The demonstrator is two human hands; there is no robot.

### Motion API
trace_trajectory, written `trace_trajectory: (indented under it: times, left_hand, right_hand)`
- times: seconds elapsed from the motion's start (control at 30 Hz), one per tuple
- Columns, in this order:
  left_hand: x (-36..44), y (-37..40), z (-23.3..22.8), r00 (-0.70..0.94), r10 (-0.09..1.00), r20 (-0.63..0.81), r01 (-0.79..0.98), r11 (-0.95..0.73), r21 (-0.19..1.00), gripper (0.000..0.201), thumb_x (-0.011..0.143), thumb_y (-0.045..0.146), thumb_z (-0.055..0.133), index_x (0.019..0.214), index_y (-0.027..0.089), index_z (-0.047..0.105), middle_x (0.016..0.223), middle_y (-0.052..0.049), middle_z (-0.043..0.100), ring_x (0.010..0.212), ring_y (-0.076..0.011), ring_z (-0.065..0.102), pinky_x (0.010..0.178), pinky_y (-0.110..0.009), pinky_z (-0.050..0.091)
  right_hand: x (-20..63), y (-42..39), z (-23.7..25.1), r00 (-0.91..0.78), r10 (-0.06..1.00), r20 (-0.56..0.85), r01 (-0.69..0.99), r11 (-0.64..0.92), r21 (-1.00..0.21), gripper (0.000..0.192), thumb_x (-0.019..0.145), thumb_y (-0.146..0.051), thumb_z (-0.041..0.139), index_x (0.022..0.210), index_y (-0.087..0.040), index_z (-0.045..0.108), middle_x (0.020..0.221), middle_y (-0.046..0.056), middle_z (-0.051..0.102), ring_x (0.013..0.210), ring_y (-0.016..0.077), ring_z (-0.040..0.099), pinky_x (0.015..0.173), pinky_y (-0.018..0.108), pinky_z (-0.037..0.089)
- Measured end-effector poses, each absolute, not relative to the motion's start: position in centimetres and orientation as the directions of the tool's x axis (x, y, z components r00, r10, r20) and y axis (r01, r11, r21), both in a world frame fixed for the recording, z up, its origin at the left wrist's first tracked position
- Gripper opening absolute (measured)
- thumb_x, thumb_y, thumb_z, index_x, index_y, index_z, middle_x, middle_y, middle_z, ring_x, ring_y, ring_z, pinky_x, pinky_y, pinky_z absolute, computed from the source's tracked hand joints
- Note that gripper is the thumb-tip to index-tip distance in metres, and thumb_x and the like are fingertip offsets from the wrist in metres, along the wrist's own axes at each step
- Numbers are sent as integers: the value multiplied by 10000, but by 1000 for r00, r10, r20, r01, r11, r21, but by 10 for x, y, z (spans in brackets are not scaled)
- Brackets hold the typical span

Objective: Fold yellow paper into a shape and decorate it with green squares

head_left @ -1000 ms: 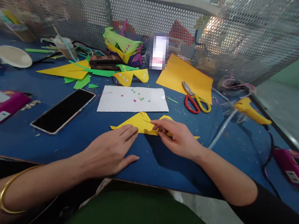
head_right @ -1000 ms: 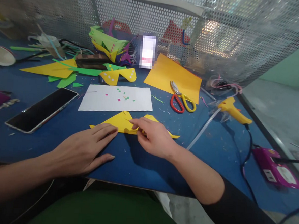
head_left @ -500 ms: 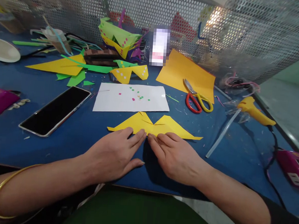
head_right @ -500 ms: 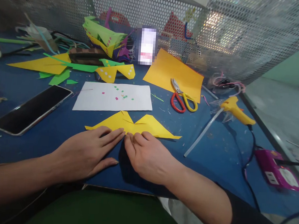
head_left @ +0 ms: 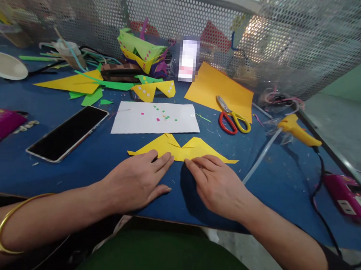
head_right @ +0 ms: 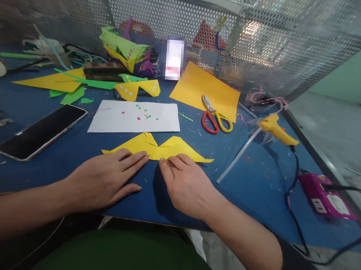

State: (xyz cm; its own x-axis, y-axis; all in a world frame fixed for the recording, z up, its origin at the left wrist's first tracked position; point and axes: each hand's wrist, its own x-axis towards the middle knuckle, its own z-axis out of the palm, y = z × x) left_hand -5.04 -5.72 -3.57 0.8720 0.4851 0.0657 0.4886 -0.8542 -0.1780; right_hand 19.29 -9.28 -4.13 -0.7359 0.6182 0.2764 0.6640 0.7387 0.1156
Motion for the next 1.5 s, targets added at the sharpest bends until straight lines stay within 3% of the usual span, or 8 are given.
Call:
trace_trajectory:
  times: [0.3, 0.47, 0.57, 0.7, 0.93, 1.1, 1.23, 1.5]
  left_hand:
    - [-35, -57, -33, 852, 522, 44, 520, -836, -176, 600, 969, 509, 421, 1377, 84, 540, 1369, -177, 579, 1029, -334, 558, 815, -444, 488]
    - [-37, -56, -33, 849, 525, 58, 526, -832, -178, 570, 970, 502, 424, 1349, 103, 570, 1340, -181, 593, 1005, -320, 568, 874, -457, 481]
    - [-37, -56, -33, 851, 522, 64, 524, -832, -183, 561, 966, 500, 437, 1347, 110, 570, 1330, -193, 594, 1025, -326, 574, 857, -454, 488]
    - [-37, -55, -33, 858, 511, 56, 513, -842, -167, 584, 954, 520, 453, 1330, 90, 576, 1317, -211, 597, 1027, -337, 580, 857, -470, 495]
    - [-38, -55, -34, 860, 495, 123, 510, -832, -216, 553, 935, 506, 512, 1284, 87, 605, 1317, -211, 607, 993, -332, 623, 797, -452, 536]
    - [-26, -52, -36, 933, 335, 135, 361, -857, -367, 322, 943, 95, 437, 1216, 76, 608, 1096, -157, 693, 710, -219, 638, 590, -362, 531]
    - [-16, -45, -37, 937, 339, 83, 346, -874, -340, 220, 888, 40, 471, 1005, 94, 649, 880, -107, 672, 671, -221, 624, 505, -337, 497]
    - [-18, -33, -32, 910, 414, 11, 407, -888, -214, 179, 876, 29, 498, 965, 105, 633, 871, -93, 665, 701, -219, 640, 533, -323, 497]
  right_hand:
    - [193, -92, -45, -717, 638, 281, 672, 740, 35, 440, 879, -90, 419, 1272, 50, 558, 1161, 225, 691, 1090, 294, 629, 976, 458, 487]
    - [224, -87, -33, -502, 716, 484, 779, 618, -106, 316, 933, -109, 484, 1228, -102, 597, 1167, 121, 722, 1085, 208, 650, 951, 384, 491]
    - [235, -87, -29, -521, 672, 527, 796, 605, 16, 232, 934, -109, 524, 1113, -165, 661, 1118, 73, 744, 1021, 209, 662, 909, 390, 471]
    - [224, -91, -34, -666, 623, 410, 720, 680, 137, 235, 958, -140, 491, 1094, -126, 682, 1053, 99, 733, 968, 223, 629, 894, 402, 452]
    - [202, -90, -45, -680, 694, 237, 726, 683, 82, 275, 959, -149, 460, 1127, -54, 655, 987, 132, 663, 903, 240, 561, 836, 403, 444]
    - [203, -89, -47, -653, 722, 228, 743, 669, 9, 243, 935, -139, 495, 1112, -106, 658, 958, 91, 651, 897, 232, 547, 849, 394, 434]
    - [211, -86, -50, -641, 708, 296, 746, 665, 24, 237, 952, -132, 477, 1105, -125, 659, 937, 75, 663, 880, 214, 562, 864, 382, 429]
    - [224, -82, -47, -682, 675, 282, 730, 652, 206, 145, 896, -115, 571, 988, -116, 682, 826, 54, 643, 785, 204, 564, 799, 378, 421]
